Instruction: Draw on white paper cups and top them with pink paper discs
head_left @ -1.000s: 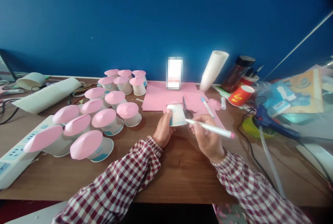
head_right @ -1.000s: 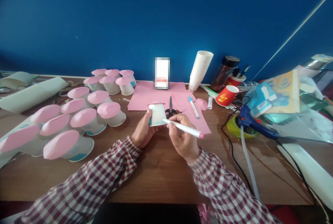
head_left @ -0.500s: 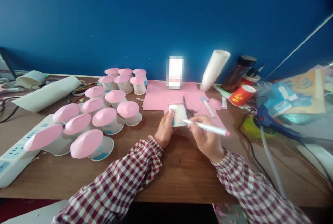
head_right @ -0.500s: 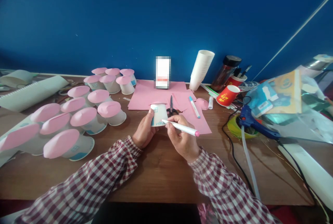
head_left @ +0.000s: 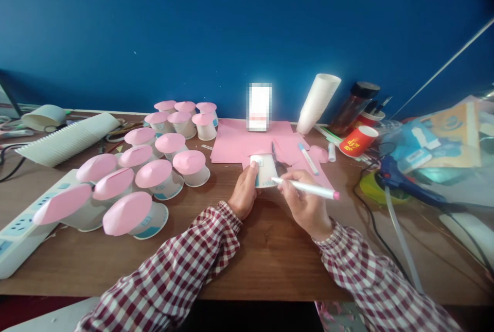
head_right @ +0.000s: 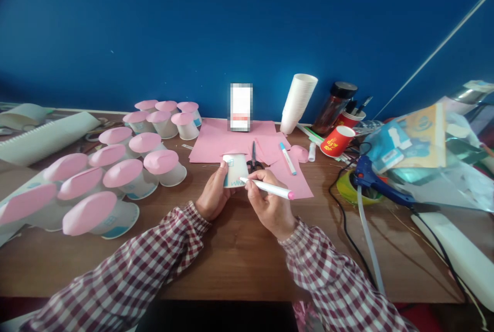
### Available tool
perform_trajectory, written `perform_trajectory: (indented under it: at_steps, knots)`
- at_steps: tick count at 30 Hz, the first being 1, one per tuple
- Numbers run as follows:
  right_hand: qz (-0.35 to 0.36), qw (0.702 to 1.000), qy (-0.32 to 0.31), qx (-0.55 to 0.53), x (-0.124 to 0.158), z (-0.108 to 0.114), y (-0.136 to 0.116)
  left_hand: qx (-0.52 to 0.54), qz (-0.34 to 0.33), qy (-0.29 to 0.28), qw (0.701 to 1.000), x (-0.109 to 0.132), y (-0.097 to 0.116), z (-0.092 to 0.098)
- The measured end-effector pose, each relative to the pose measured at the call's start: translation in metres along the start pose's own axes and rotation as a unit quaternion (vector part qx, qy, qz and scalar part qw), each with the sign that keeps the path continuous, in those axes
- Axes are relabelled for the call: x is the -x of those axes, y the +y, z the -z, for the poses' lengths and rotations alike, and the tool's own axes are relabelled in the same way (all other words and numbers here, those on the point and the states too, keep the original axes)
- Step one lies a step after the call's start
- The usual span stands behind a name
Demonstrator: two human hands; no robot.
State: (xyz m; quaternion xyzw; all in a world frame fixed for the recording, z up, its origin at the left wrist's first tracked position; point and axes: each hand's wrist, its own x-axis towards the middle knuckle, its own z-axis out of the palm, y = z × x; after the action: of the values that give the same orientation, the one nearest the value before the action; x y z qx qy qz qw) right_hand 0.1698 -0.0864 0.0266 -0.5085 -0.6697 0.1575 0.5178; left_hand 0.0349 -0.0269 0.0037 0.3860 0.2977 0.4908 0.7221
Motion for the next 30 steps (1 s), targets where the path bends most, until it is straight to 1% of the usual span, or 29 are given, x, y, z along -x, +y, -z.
perform_trajectory:
  at_steps: [3, 7, 12, 17, 30]
  knots:
    - [0.000, 1.000, -0.005, -0.002, 0.0001, 0.0000, 0.0008, -0.007, -0.001, 0.003, 1.000, 0.0003, -0.0006, 0.0004]
    - [0.002, 1.000, 0.003, 0.005, 0.0006, 0.0007, 0.0014, -0.006, 0.000, 0.009, 1.000, 0.0009, -0.0003, -0.0001]
    - [0.003, 1.000, -0.005, 0.009, 0.0007, 0.0005, 0.0018, -0.004, -0.003, 0.004, 1.000, 0.0009, 0.0007, -0.0012]
    - [0.005, 1.000, 0.005, 0.012, -0.0007, 0.0001, 0.0020, -0.011, -0.007, 0.004, 1.000, 0.0007, 0.0005, -0.0010]
    - [0.002, 1.000, -0.001, 0.023, -0.0011, 0.0011, 0.0003, -0.021, -0.011, 0.001, 1.000, 0.0011, 0.0000, -0.0001]
